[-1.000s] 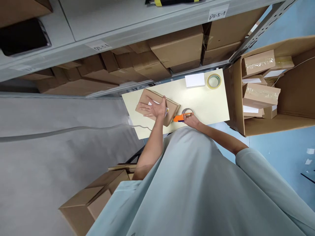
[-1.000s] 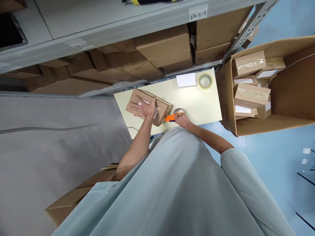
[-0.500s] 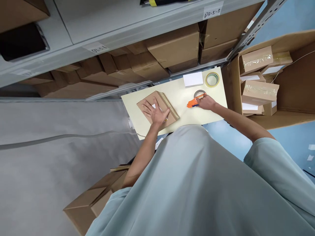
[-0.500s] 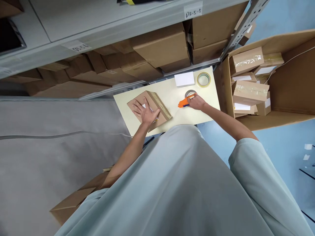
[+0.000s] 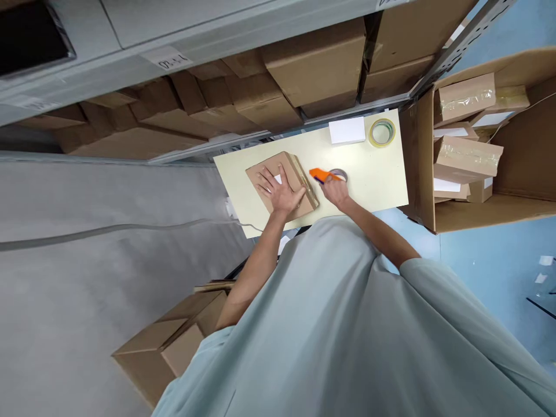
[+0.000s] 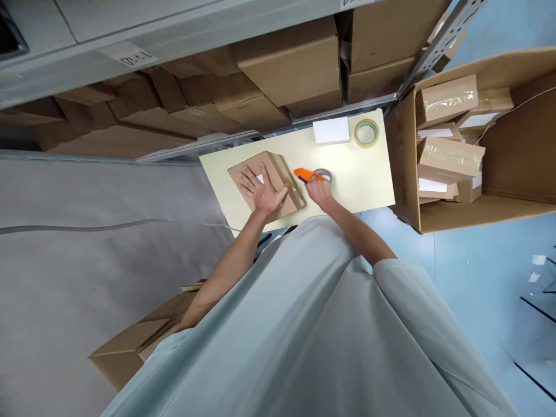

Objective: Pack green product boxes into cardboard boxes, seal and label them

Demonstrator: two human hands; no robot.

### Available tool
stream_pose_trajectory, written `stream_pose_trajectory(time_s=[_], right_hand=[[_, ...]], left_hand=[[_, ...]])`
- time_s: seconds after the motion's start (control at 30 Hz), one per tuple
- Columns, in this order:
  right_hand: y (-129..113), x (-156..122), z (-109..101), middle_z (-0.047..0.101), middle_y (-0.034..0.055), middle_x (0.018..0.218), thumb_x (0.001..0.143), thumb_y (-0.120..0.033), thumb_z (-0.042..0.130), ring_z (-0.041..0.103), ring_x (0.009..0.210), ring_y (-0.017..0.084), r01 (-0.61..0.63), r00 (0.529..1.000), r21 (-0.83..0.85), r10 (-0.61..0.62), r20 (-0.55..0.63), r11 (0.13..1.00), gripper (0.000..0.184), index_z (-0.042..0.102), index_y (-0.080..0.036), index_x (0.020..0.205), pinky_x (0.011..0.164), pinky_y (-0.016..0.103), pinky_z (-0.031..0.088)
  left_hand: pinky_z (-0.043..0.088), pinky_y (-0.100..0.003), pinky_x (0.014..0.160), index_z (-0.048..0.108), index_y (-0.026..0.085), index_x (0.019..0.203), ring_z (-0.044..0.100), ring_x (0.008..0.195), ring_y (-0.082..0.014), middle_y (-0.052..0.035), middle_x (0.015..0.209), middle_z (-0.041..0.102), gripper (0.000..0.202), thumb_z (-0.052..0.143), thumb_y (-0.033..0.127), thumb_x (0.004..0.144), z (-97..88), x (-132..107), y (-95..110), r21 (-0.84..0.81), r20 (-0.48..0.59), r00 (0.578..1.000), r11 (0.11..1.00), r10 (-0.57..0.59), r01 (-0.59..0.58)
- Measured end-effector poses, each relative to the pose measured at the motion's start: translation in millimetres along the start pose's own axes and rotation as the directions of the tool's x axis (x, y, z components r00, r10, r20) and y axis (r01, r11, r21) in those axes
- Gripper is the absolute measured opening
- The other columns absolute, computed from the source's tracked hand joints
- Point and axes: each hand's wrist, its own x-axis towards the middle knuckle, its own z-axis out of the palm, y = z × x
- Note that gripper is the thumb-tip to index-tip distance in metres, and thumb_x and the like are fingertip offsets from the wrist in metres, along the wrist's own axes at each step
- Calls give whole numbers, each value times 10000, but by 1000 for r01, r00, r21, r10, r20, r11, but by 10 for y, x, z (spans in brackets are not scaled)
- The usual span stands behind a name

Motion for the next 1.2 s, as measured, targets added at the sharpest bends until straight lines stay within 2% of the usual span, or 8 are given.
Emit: stream_pose_trajectory(time_s=[0.13,0.3,0.47,0.6,0.73,0.87,1.03,1.2], right_hand=[[116,174,-360,771,352,1137,1211,-399,244,778,1081,376,-232,954,114,249,-169,966,636,598,95,1397,926,431,610],[230,105,-927,785,326,1130,1214,-516,296,795,1073,402,-165,943,120,192,-273,979,713,530,95,1497,970,471,609],[35,-172,-1506,796,297,1068,1202,-624,248,801,1032,406,-146,893,49,153,-422,988,794,537,49,1509,925,467,616],[-179,-295,-2009,800,284,1043,1179,-647,340,799,1008,416,-102,858,-51,62,-510,993,728,619,-14,1404,901,473,615],[-350,-213,-2569,803,266,1040,1140,-567,447,789,994,428,-48,799,-129,-39,-600,991,634,604,-23,1424,881,497,618],[-544,101,-3229,790,286,1228,1097,-443,498,779,1075,421,19,731,-223,-166,-662,975,521,619,-40,1404,960,506,610],[-809,524,-3871,748,303,1415,1096,-295,477,736,1278,401,54,787,-364,-264,-557,930,453,632,-9,1411,1204,497,495],[-961,777,-3979,714,313,1475,1119,-227,387,671,1393,386,15,823,-370,-222,-523,929,467,601,13,1457,1260,508,424]], left_hand=[[5,-802,1378,211,213,1856,-162,1765,-528,-196,1940,-32,1181,817,564,904,30,-59,-32,21,31,999,999,43,-43],[-3,-824,1368,243,227,1851,-154,1763,-541,-202,1937,40,1171,818,571,891,28,-68,-53,-6,16,998,998,68,-68],[9,-812,1365,374,210,1805,-94,1768,-548,-242,1929,31,1130,837,611,857,-115,-65,-16,-160,17,998,985,68,-64],[64,-792,1373,331,208,1808,-41,1784,-511,-241,1928,66,1134,811,649,881,-569,69,179,-385,-204,979,919,10,-90],[88,-707,1410,325,233,1810,-27,1799,-450,-186,1929,134,1067,787,580,913,-1404,332,495,-338,-584,801,857,133,-389],[103,-642,1427,427,236,1766,130,1791,-417,-161,1878,323,879,710,463,965,-2201,675,762,-241,-718,666,824,205,-513],[175,-664,1405,427,161,1757,354,1710,-433,-213,1705,579,854,658,352,957,-2642,996,830,-295,-686,710,830,161,-474],[209,-671,1395,392,141,1766,353,1717,-422,-225,1709,575,828,599,305,982,-2573,973,596,-319,-667,730,830,146,-458]])
